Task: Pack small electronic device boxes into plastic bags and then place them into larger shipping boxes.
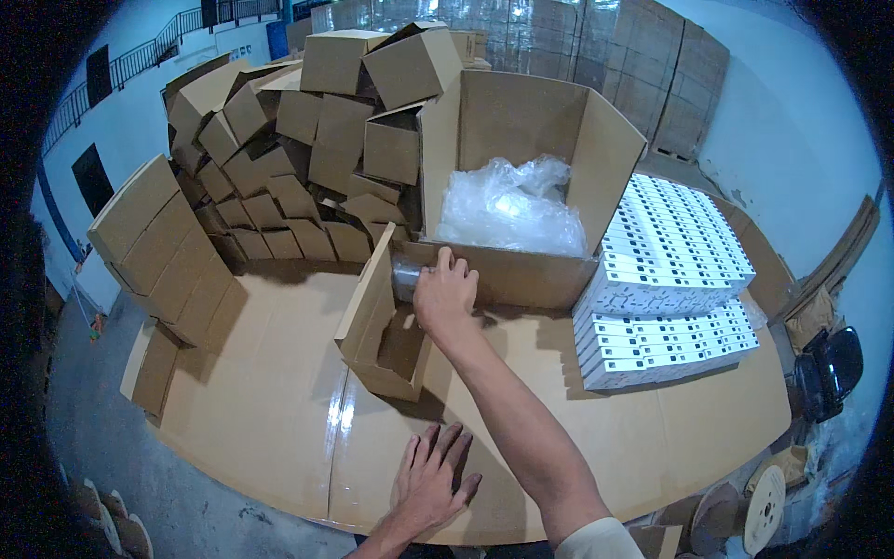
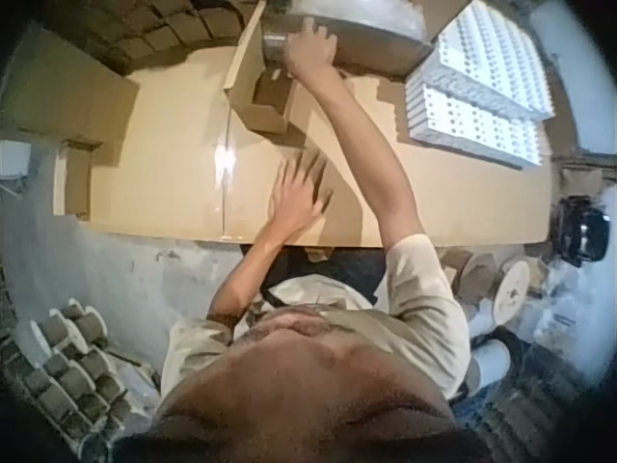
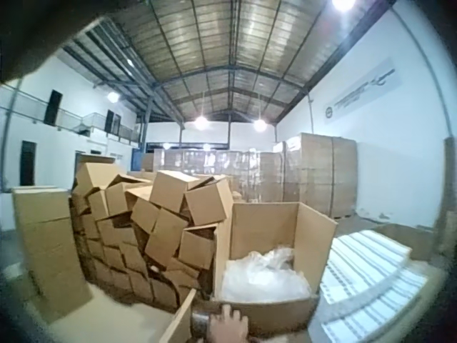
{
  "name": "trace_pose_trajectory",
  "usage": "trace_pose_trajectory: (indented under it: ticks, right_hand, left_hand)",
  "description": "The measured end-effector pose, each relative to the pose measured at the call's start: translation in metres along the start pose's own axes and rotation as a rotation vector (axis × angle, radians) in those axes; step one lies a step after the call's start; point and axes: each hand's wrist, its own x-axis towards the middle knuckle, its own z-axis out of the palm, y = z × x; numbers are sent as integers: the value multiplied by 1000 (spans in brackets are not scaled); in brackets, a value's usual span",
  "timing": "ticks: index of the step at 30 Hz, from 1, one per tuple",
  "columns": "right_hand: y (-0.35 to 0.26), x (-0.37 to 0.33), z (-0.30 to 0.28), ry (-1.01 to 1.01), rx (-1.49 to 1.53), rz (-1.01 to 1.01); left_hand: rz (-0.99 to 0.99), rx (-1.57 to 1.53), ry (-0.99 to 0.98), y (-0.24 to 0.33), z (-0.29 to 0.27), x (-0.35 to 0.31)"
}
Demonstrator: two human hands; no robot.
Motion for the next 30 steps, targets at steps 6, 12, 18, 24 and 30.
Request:
trace_pose_trajectory:
  ticks: [6,12,18,24,30]
  right_hand:
    - [13,-9,-10,-222,237,171]
    - [38,-48,-19,11,718,118]
    - [92,-110,-68,158,676,63]
    - [158,-143,-101,402,449,30]
    - [232,-167,-103,435,296,147]
  left_hand:
    - [25,-33,-18,4,3,6]
    - [64,-1,-17,3,-1,6]
    - [11,32,6,8,7,15]
    - [59,45,-6,3,13,43]
    - [95,54,-1,4,20,89]
